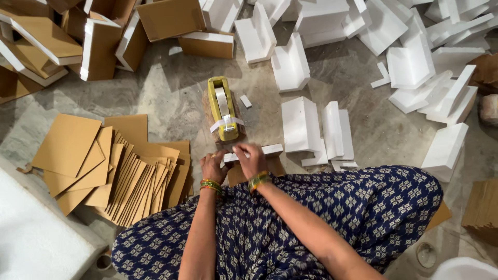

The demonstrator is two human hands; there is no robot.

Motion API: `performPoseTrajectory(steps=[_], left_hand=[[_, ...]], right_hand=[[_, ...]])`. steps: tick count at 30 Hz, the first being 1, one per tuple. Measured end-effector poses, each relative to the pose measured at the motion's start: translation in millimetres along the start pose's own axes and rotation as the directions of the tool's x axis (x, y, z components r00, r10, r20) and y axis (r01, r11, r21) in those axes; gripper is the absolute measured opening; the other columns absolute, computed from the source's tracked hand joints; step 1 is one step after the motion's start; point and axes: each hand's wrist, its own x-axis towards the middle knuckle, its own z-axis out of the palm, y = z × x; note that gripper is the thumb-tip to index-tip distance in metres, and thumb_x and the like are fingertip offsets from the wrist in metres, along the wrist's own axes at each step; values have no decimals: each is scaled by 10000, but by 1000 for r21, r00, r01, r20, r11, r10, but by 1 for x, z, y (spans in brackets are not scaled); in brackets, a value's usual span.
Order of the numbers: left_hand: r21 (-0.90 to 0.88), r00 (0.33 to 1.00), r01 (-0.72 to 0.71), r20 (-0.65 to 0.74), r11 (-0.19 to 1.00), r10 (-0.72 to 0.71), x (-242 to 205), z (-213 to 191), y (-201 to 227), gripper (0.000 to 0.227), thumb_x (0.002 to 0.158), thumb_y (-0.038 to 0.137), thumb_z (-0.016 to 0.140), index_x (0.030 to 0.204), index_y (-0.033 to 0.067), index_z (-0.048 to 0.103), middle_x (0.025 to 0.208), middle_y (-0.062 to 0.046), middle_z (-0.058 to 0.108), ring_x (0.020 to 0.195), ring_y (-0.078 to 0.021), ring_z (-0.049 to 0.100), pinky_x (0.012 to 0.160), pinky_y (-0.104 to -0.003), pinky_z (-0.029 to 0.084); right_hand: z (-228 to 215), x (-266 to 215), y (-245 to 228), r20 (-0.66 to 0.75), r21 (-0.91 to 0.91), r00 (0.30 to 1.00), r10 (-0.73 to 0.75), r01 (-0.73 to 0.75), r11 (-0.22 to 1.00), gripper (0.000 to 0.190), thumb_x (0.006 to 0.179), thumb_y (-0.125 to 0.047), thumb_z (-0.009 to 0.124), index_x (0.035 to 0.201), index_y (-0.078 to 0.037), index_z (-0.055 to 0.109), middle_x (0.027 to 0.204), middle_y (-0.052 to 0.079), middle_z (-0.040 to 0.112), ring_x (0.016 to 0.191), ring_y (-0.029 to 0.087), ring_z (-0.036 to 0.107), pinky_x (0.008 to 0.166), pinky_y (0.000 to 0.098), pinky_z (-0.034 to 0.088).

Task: The person sits on the floor and assembles small rectangular boxes by inserting white foam inserts into brown cardboard shells. They use a handheld tape dispenser to secure the foam pieces to the cardboard, repeating this process for multiple units.

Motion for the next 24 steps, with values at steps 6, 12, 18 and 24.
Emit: performPoseTrajectory(steps=[6,12,18,24], left_hand=[[30,1000,-8,-29,1000,9,6,-7,4,514,693,330,868,1166,227,694,1080,-22,745,1027,-284,619,975,-476,393],[16,996,-1,-91,1000,2,0,-3,3,524,681,356,885,1158,229,708,1040,-33,743,1056,-282,618,993,-482,390],[58,990,-8,-140,998,16,-8,6,4,558,692,376,879,1173,150,708,1079,-75,734,1054,-299,616,979,-495,383],[11,986,151,-77,988,-150,-4,5,7,874,627,427,940,1331,73,562,1051,-110,705,1061,-294,610,1040,-468,358]], right_hand=[[21,72,-4,427,-75,828,364,-369,927,322,826,-385,781,927,-80,805,810,83,784,735,198,745,717,360,591],[39,85,38,577,-373,662,478,-307,876,329,811,-431,791,914,-121,824,893,75,793,834,212,762,825,352,579],[76,100,89,713,-634,408,570,31,773,387,807,-452,783,1000,-117,799,1047,127,757,973,252,726,908,363,559],[97,95,121,653,-743,328,682,101,662,334,837,-338,727,1048,-83,773,1111,175,730,1053,300,705,923,395,563]])
